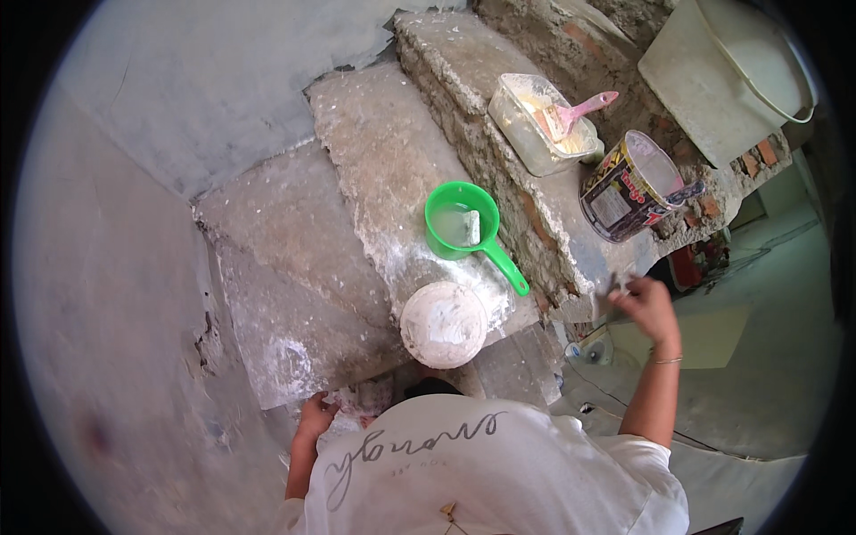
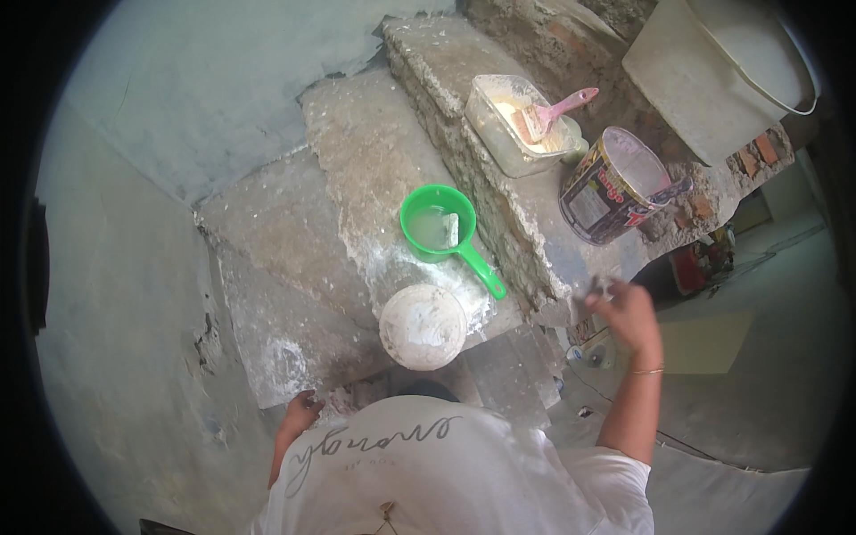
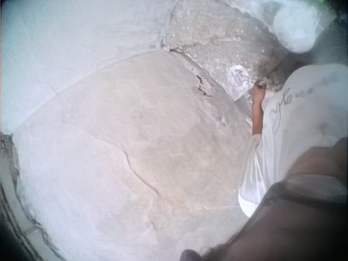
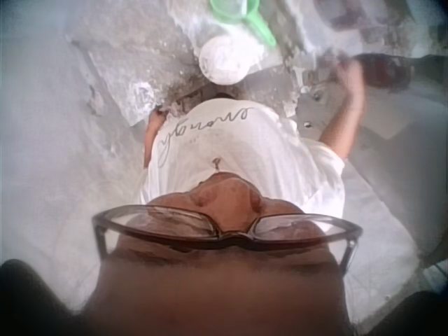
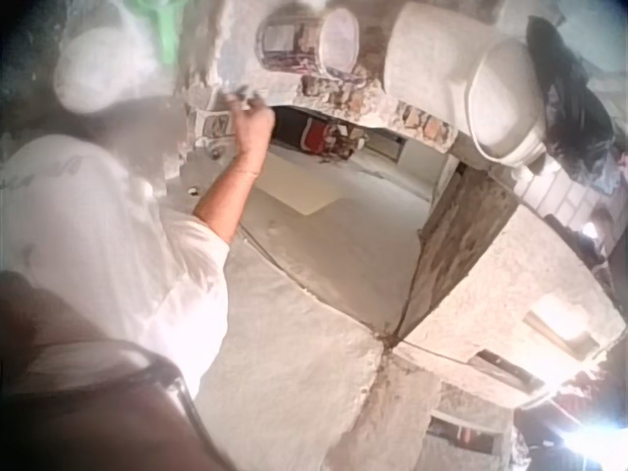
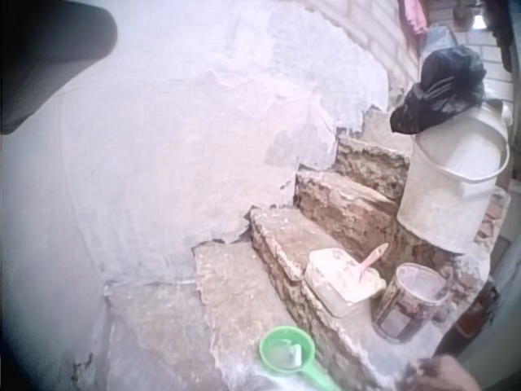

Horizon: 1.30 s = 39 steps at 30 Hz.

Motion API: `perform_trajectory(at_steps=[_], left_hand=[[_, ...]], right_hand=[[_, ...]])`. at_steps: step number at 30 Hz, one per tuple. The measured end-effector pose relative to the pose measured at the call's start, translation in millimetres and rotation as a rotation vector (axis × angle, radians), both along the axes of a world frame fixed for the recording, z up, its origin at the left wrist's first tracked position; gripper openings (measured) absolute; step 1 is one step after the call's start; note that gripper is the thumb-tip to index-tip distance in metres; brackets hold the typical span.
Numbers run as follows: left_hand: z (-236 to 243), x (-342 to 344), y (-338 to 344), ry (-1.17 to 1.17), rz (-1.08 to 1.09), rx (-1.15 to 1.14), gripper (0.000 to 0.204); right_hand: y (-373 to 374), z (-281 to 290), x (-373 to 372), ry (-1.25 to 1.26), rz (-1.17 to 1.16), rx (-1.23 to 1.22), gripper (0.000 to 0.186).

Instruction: The person mixes a white plaster substance in a small container by adding water from a green scoop and then uses a small scraper tool to apply the mixture to a damaged section of a concrete wall near a staircase.

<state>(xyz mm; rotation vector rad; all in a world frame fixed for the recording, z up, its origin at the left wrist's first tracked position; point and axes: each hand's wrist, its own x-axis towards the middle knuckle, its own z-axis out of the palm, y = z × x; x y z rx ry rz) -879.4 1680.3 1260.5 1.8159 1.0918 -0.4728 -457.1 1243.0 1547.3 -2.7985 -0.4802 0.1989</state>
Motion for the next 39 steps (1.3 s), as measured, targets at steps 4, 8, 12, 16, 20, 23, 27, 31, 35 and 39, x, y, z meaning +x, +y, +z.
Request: perform_trajectory(at_steps=[4, 8, 12, 16, 20, 23, 27, 31, 35, 39], left_hand=[[-1, -16, 4, 0.004, 0.042, -0.024, 0.063], [15, -12, 6, 0.003, 0.105, -0.074, 0.062], [10, -6, 7, -0.079, 0.113, -0.079, 0.059], [21, -14, 8, -0.125, 0.232, -0.169, 0.056], [40, -11, 4, -0.215, 0.314, -0.286, 0.051], [55, -8, 4, -0.281, 0.285, -0.318, 0.049], [84, 22, 1, -0.541, 0.220, -0.417, 0.050], [155, 63, -3, -0.755, 0.160, -0.590, 0.063], [187, 80, 5, -0.897, 0.004, -0.575, 0.103], [178, 63, 22, -0.953, 0.023, -0.565, 0.136]], right_hand=[[9, 61, 38, 0.014, -0.564, 0.826, 0.073], [31, 77, 87, 0.097, -0.566, 0.779, 0.084], [22, 61, 129, 0.371, -0.567, 0.853, 0.058], [13, 60, 105, 0.314, -0.543, 0.987, 0.034], [5, 73, 44, 0.127, -0.507, 1.089, 0.032], [3, 92, 5, 0.120, -0.483, 1.129, 0.030], [23, 91, -34, -0.191, -0.334, 0.967, 0.014], [118, 57, -88, 0.058, -0.085, 0.858, 0.014], [197, 19, -134, 0.344, 0.224, 0.665, 0.029], [251, -15, -170, 0.483, 0.423, 0.697, 0.044]])
